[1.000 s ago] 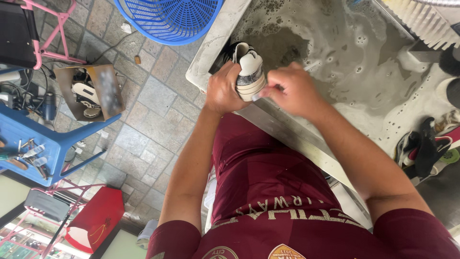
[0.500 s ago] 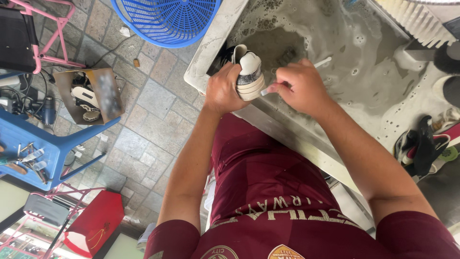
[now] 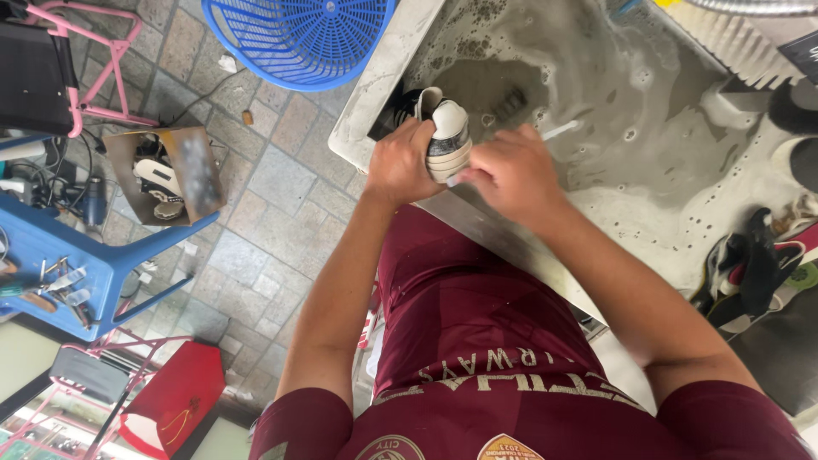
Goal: The person cleans a black and white sneaker using a specialized shoe washing machine. They scrub the shoe's sole and upper with a brush, rinse it with a water hose, and use a small tool to clean the grooves. The person handles the shoe one at a time, rotating it to access different areas.
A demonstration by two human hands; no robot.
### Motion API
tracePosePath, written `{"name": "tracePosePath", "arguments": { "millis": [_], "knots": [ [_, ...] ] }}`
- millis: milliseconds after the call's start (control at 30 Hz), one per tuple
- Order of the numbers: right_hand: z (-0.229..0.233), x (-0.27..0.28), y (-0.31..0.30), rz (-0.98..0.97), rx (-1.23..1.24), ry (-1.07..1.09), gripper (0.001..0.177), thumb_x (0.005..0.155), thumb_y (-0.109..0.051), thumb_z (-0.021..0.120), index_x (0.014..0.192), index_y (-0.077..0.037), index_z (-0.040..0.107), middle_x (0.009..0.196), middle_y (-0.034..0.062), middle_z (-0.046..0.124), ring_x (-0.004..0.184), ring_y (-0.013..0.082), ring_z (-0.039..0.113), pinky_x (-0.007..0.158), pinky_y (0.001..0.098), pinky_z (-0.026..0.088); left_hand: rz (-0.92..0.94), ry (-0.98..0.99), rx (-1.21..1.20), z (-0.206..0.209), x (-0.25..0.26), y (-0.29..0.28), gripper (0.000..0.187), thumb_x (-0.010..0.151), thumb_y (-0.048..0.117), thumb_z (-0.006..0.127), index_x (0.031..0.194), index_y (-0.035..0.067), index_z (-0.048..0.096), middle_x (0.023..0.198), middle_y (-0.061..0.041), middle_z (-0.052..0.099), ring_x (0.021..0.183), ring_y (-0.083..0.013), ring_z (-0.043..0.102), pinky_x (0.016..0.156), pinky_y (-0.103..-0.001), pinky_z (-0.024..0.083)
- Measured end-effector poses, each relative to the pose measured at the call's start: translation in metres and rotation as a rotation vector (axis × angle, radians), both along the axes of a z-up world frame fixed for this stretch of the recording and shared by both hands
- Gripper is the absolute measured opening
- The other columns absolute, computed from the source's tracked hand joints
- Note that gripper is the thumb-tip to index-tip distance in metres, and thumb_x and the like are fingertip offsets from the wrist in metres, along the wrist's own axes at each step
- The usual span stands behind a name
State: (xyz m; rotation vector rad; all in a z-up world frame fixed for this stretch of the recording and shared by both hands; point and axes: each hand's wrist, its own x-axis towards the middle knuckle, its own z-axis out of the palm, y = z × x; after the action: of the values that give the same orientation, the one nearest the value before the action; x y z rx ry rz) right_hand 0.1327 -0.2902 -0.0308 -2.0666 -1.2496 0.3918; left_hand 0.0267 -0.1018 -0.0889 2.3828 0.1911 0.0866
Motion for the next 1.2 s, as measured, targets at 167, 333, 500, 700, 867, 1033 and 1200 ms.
{"name": "tracePosePath", "arguments": {
  "millis": [167,333,500,700,867,1033,1200],
  "knots": [
    [-0.037,0.014,-0.022,-0.068,0.059,0.189,0.036,0.084,-0.027,0.087,0.076,-0.009,0.057,0.073,0.0031,0.058,0.073,0.0233,0.053,0.080,0.0389,0.038,-0.004,-0.079,-0.061,0.005,0.000,0.002,0.049,0.066,0.026,0.088,0.103,0.008,0.061,0.091,-0.010,0.065,0.085,-0.0333,0.068,0.074,-0.042,0.056],
    [-0.070,0.023,-0.018,-0.073,0.143,0.456,0.029,0.093,-0.021,0.082,0.083,-0.008,0.057,0.086,0.0004,0.066,0.074,0.0167,0.053,0.078,0.0327,0.040,0.139,-0.130,-0.561,0.011,-0.028,0.013,0.073,0.075,0.015,0.084,0.139,0.007,0.048,0.119,-0.011,0.069,0.108,-0.0282,0.071,0.093,-0.040,0.058],
    [-0.109,0.035,-0.010,-0.185,0.123,0.569,0.022,0.100,-0.016,0.075,0.089,-0.008,0.058,0.088,0.0039,0.069,0.079,0.0165,0.062,0.070,0.0339,0.049,0.215,-0.174,-0.794,0.022,-0.057,0.030,0.112,0.078,0.001,0.082,0.155,0.015,0.003,0.138,-0.016,0.060,0.127,-0.0258,0.065,0.109,-0.039,0.053],
    [-0.195,0.054,-0.061,-0.502,-0.418,0.331,0.020,0.102,-0.026,0.073,0.103,-0.008,0.065,0.086,0.0124,0.071,0.075,0.0292,0.068,0.067,0.0434,0.051,0.267,-0.196,-0.589,0.023,-0.083,0.052,0.096,0.071,-0.009,0.083,0.153,0.013,0.037,0.138,-0.015,0.056,0.132,-0.0282,0.059,0.114,-0.039,0.048],
    [-0.270,0.035,-0.144,-0.519,-1.191,0.132,0.030,0.092,-0.024,0.071,0.116,-0.008,0.061,0.100,0.0177,0.072,0.094,0.0360,0.068,0.075,0.0487,0.054,0.261,-0.271,-0.376,0.035,-0.078,0.054,0.088,0.062,-0.015,0.086,0.136,0.017,0.049,0.131,-0.013,0.042,0.127,-0.0295,0.049,0.109,-0.042,0.047],
    [-0.287,-0.001,-0.130,-0.615,-0.635,0.490,0.018,0.101,-0.021,0.072,0.103,-0.006,0.062,0.088,0.0114,0.068,0.081,0.0233,0.061,0.071,0.0374,0.049,0.295,-0.234,-0.487,0.026,-0.086,0.064,0.088,0.066,-0.014,0.086,0.134,0.018,0.043,0.139,-0.013,0.038,0.136,-0.0286,0.048,0.113,-0.041,0.049],
    [-0.171,0.034,-0.051,-0.521,0.135,0.589,0.020,0.109,-0.010,0.070,0.097,-0.005,0.056,0.083,0.0050,0.061,0.075,0.0097,0.051,0.067,0.0264,0.042,0.283,-0.192,-0.476,0.010,-0.098,0.073,0.087,0.067,-0.012,0.091,0.132,0.017,0.041,0.140,-0.014,0.038,0.137,-0.0299,0.046,0.114,-0.042,0.046]
  ]
}}
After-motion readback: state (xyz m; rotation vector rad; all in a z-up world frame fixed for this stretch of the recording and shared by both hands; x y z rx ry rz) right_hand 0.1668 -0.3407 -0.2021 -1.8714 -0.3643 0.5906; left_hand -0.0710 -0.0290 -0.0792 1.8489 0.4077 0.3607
